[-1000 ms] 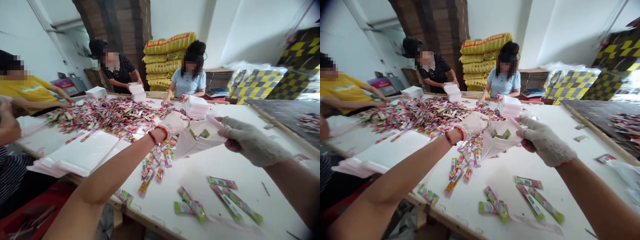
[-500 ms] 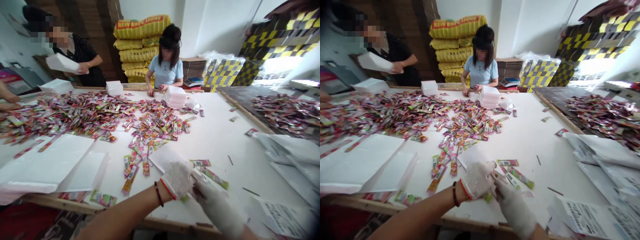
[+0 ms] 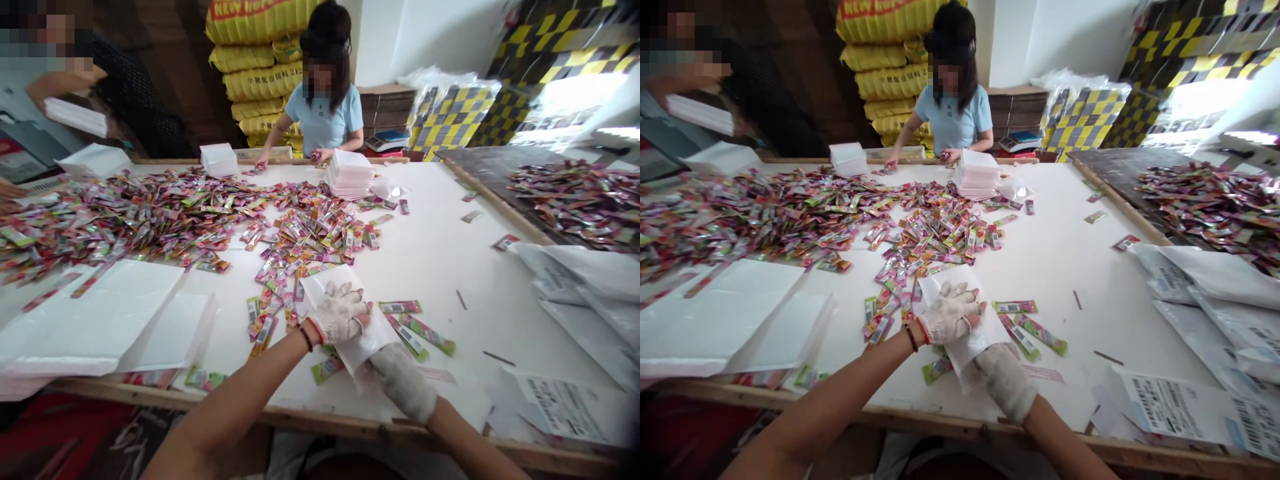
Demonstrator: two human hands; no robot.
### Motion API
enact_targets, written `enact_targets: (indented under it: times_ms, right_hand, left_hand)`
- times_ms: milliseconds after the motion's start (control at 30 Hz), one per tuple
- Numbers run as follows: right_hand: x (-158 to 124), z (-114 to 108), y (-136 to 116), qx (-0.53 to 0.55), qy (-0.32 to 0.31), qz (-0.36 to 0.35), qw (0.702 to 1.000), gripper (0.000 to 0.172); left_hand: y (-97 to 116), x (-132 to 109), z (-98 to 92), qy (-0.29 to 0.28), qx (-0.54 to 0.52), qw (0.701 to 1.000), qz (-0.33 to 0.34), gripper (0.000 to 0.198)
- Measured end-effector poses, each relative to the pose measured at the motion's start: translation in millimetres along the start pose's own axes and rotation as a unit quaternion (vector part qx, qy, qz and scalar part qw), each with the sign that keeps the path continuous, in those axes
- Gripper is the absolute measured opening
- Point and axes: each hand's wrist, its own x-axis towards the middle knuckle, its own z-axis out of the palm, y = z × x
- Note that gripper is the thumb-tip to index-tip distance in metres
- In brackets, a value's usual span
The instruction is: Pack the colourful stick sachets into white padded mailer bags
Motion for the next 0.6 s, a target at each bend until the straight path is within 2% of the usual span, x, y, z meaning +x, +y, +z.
enact_targets:
  times_ms: [100,200,300,433,533,600]
  right_hand:
    - [-6.6,-3.2,3.6,-0.042,-0.036,-0.017,0.998,0.020]
    - [-4.3,-10.8,3.9,-0.058,-0.099,-0.036,0.993,0.018]
    - [7.9,-13.4,1.3,-0.060,-0.160,-0.024,0.985,0.016]
    - [20.7,-18.8,-11.3,-0.068,-0.171,-0.002,0.983,0.017]
    - [7.0,-38.7,-25.0,-0.036,-0.135,-0.032,0.990,0.018]
    - [-12.3,-57.3,-30.1,0.033,-0.136,-0.033,0.990,0.017]
  left_hand:
    - [4.9,-9.4,27.3,0.003,0.008,1.000,0.015,0.042]
    - [10.3,-19.4,41.2,0.016,0.014,0.999,0.039,0.041]
    - [6.8,-21.1,43.6,0.022,0.017,0.998,0.062,0.039]
    - [-5.2,-8.6,39.9,0.003,0.026,0.993,0.115,0.041]
    - [-15.5,3.5,36.3,-0.026,0.040,0.984,0.173,0.045]
    - [-20.9,9.4,35.0,-0.040,0.052,0.978,0.200,0.049]
